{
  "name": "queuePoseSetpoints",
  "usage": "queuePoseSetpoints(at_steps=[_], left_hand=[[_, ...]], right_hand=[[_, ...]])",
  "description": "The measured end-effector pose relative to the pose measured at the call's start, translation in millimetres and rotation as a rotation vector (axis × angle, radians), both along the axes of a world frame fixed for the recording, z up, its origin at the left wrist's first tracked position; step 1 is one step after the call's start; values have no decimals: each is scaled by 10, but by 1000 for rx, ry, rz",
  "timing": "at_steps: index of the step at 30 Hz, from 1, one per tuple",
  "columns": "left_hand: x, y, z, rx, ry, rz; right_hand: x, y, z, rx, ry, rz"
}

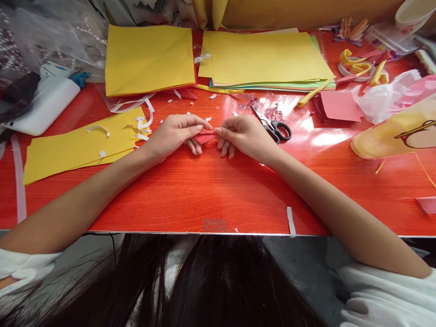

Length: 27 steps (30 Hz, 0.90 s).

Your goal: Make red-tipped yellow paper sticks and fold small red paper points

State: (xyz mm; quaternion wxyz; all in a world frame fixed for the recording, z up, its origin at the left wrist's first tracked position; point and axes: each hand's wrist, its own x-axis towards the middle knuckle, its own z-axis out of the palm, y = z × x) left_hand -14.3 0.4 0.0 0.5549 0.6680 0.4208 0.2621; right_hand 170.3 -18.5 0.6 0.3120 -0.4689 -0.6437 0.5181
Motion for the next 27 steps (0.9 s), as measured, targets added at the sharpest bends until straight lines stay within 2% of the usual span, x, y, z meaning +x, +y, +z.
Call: queuePoseSetpoints(at_steps=[7, 11, 14, 17, 22, 27], left_hand=[[-2, -31, 88, 31, 102, -94], [-17, -50, 161, -31, 125, -179], [-20, -61, 183, -59, 151, -197], [-2, -91, 168, -18, 174, -162], [36, -160, 166, 125, 241, -78], [-5, -99, 172, -81, 144, -197]], right_hand=[[5, -12, -4, 121, -95, -2], [-12, -24, -1, 168, -124, -30], [-29, -37, 1, 191, -123, -45], [-47, -45, 4, 152, -42, -70], [-52, -32, 2, -23, 105, -92], [-50, -26, 19, -13, 133, -121]])
